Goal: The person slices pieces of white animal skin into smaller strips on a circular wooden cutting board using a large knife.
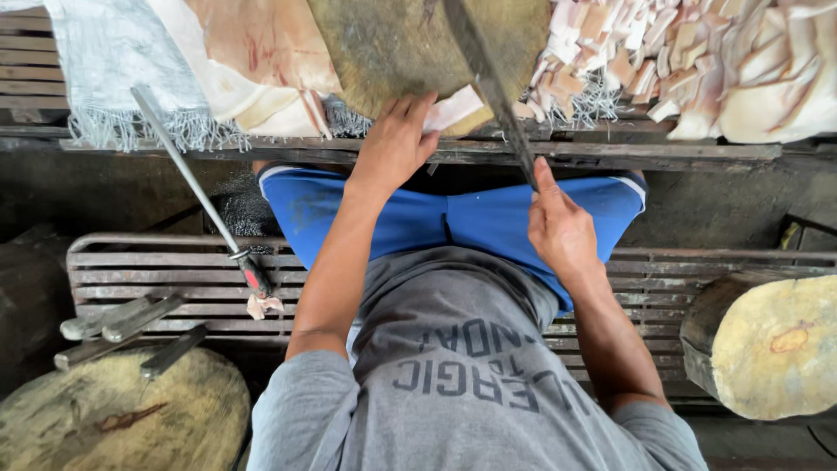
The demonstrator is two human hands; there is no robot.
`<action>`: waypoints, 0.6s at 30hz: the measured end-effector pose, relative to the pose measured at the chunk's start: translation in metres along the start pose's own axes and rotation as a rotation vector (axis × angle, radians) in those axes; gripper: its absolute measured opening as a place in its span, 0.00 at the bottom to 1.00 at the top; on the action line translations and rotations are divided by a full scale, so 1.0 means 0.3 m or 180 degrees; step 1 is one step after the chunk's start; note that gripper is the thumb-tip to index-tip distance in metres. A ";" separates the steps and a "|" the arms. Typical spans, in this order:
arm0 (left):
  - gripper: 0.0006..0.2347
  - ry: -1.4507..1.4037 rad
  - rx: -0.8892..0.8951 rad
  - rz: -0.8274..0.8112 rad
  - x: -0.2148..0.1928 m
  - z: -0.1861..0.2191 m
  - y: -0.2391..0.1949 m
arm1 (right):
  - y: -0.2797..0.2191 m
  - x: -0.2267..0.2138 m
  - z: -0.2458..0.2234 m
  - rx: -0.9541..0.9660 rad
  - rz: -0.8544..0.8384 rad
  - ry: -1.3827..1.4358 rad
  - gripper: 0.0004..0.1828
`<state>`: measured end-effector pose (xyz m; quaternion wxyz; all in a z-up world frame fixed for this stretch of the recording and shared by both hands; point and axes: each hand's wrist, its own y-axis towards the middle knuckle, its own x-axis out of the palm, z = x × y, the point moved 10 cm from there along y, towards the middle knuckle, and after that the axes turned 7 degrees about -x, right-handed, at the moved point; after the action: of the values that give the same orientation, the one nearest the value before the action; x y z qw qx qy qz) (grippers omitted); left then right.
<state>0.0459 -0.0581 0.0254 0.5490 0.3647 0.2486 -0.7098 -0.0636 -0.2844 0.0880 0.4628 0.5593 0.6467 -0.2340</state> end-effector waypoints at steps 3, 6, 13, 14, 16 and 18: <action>0.26 -0.0106 -0.0044 0.0077 0.005 0.002 0.041 | -0.022 -0.104 0.048 0.0419 0.0378 0.0627 0.31; 0.25 -0.0205 -0.0123 0.0037 0.013 -0.002 0.045 | -0.038 -0.199 -0.023 -0.0249 0.1106 0.0910 0.30; 0.23 -0.0216 -0.0117 0.0100 0.006 0.005 0.051 | 0.048 0.087 -0.018 0.0008 -0.0371 -0.0185 0.34; 0.23 -0.0214 -0.0100 0.0139 0.001 0.005 0.061 | 0.056 0.062 -0.011 -0.0005 -0.0215 -0.0052 0.34; 0.23 -0.0216 -0.0109 0.0210 0.005 0.008 0.033 | 0.010 -0.005 -0.021 0.0049 -0.0037 0.0213 0.34; 0.24 -0.0206 -0.0044 0.0365 -0.015 0.017 0.084 | 0.018 -0.080 -0.013 0.0041 0.0205 0.0425 0.35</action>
<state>0.0696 -0.0661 0.0331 0.5991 0.3513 0.2143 -0.6868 -0.0610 -0.2919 0.1116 0.4222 0.5972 0.6563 -0.1853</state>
